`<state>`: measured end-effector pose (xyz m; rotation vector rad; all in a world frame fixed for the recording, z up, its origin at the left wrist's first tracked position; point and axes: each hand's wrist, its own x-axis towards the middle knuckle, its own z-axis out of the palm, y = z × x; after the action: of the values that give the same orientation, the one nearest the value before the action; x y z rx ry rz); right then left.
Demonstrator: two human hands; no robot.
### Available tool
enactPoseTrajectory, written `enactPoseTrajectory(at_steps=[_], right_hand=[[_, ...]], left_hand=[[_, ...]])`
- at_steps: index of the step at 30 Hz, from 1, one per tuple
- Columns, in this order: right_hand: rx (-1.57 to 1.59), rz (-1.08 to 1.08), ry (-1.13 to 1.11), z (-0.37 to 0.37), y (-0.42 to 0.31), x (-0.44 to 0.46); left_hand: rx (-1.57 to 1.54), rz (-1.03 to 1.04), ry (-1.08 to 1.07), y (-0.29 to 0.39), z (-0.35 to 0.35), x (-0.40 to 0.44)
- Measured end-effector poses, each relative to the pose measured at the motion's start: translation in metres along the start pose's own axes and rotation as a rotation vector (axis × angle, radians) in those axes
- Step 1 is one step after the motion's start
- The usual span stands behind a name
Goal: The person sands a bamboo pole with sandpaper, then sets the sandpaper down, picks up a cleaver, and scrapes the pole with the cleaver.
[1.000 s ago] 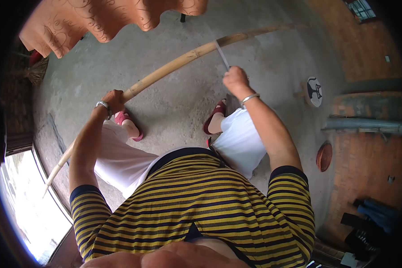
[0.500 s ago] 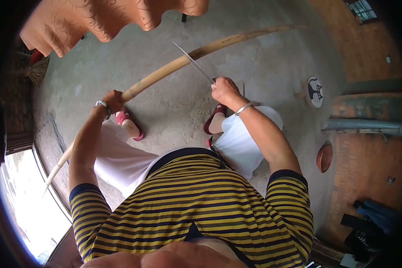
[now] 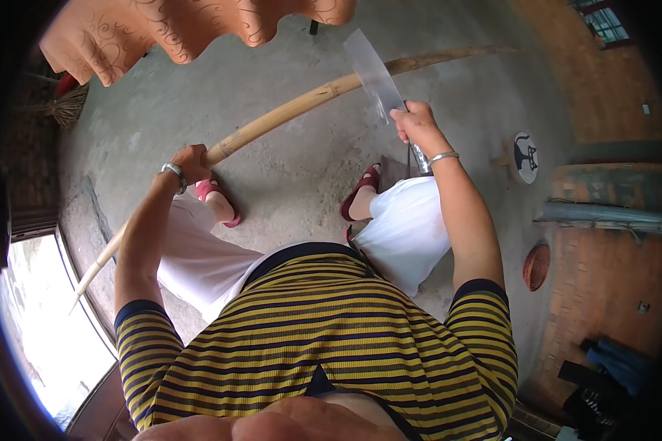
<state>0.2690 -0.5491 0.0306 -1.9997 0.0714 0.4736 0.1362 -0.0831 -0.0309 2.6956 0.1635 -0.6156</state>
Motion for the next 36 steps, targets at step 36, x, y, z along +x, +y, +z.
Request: enactPoseTrajectory(at_steps=[36], right_hand=[[-0.001, -0.142, 0.126, 0.054, 0.023, -0.008]], left_hand=[[0.017, 0.029, -0.026, -0.004, -0.006, 0.008]])
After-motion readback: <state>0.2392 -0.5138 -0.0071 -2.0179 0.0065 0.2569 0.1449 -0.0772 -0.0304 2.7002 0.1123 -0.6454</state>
